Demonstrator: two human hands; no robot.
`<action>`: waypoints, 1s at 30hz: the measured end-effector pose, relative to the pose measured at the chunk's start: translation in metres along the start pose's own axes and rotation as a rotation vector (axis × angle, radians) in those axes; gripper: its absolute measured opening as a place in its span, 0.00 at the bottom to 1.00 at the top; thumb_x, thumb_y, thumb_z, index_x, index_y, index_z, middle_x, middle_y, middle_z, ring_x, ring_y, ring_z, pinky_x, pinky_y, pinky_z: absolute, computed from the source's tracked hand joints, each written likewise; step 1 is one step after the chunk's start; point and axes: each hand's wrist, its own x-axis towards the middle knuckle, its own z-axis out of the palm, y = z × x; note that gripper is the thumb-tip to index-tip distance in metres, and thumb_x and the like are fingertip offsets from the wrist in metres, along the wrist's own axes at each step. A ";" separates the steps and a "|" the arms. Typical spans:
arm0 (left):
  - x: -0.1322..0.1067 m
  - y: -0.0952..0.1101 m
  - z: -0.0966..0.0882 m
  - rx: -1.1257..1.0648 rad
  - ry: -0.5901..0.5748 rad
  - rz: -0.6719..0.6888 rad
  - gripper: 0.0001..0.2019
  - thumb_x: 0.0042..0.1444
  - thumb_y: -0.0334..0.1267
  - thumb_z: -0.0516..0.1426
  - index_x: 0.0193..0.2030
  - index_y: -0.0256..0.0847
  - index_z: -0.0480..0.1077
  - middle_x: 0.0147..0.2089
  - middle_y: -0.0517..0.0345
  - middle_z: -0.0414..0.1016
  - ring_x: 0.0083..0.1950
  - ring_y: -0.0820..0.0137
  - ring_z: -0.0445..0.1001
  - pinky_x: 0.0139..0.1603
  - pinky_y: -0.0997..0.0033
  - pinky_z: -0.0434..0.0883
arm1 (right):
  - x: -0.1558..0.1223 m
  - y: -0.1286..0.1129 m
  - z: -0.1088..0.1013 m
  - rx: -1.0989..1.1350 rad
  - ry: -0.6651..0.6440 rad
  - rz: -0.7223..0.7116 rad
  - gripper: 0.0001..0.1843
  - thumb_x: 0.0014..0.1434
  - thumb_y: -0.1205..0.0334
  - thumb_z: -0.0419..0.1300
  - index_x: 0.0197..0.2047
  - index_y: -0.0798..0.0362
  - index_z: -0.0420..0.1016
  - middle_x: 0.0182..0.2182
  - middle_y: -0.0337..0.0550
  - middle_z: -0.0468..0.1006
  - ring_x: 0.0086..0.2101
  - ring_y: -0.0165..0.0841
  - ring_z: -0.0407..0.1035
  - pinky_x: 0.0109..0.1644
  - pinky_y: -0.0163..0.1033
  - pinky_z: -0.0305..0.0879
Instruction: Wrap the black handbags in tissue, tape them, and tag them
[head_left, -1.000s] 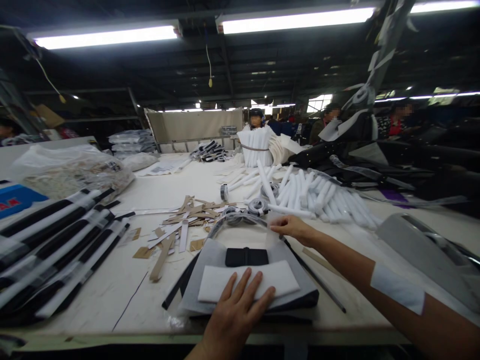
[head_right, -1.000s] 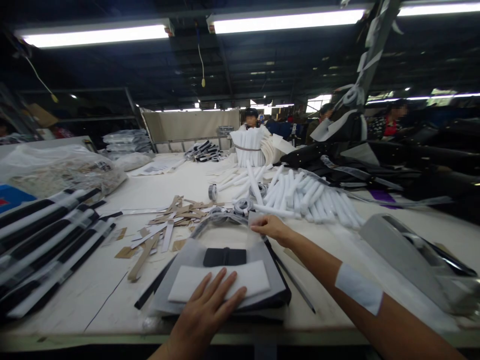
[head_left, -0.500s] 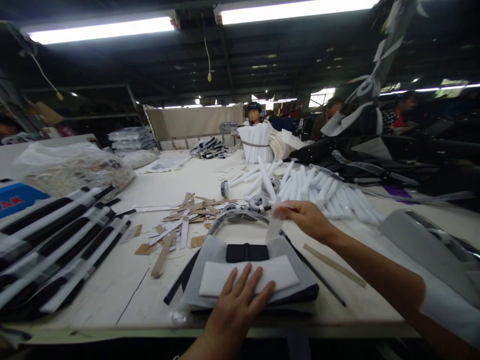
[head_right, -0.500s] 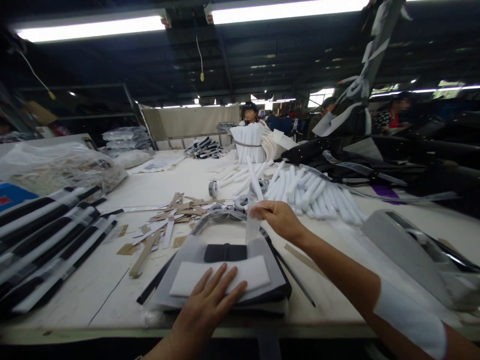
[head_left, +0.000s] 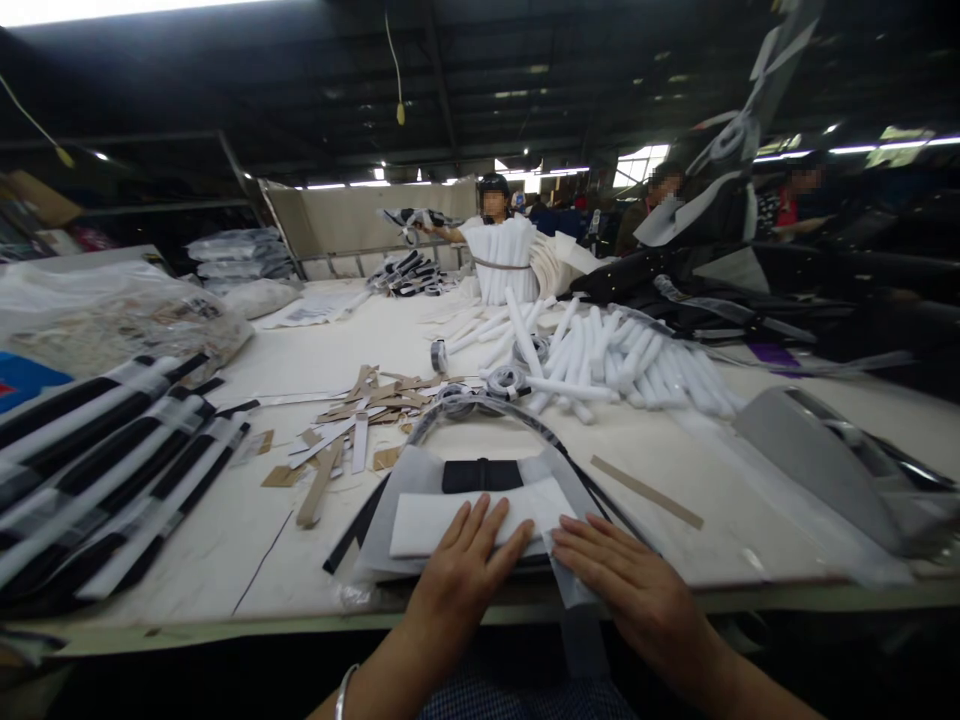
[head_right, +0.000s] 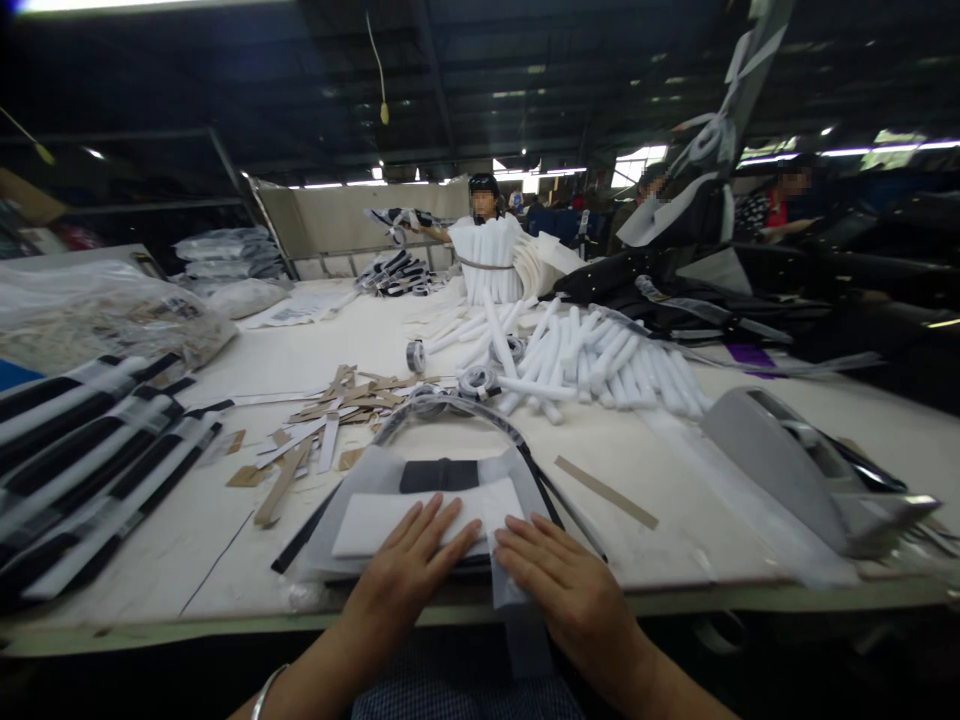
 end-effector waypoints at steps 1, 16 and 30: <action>0.000 0.000 0.000 -0.008 -0.007 -0.008 0.22 0.70 0.34 0.46 0.69 0.46 0.60 0.66 0.50 0.68 0.66 0.56 0.67 0.62 0.56 0.70 | -0.004 -0.001 0.003 -0.024 0.016 -0.014 0.23 0.65 0.78 0.49 0.60 0.56 0.72 0.55 0.47 0.77 0.61 0.34 0.65 0.68 0.45 0.59; 0.015 0.010 -0.029 -0.208 -0.255 0.048 0.33 0.62 0.31 0.53 0.73 0.39 0.48 0.73 0.44 0.54 0.73 0.55 0.55 0.71 0.47 0.55 | -0.033 -0.001 0.028 0.020 0.102 -0.015 0.26 0.68 0.72 0.49 0.67 0.52 0.63 0.56 0.47 0.76 0.60 0.37 0.66 0.66 0.51 0.63; 0.015 0.034 -0.013 -0.309 -0.100 -0.074 0.26 0.68 0.42 0.51 0.71 0.47 0.54 0.71 0.60 0.60 0.71 0.64 0.58 0.74 0.51 0.44 | -0.013 -0.002 -0.014 0.266 0.113 0.083 0.13 0.66 0.62 0.56 0.51 0.50 0.77 0.46 0.47 0.82 0.51 0.39 0.75 0.63 0.52 0.66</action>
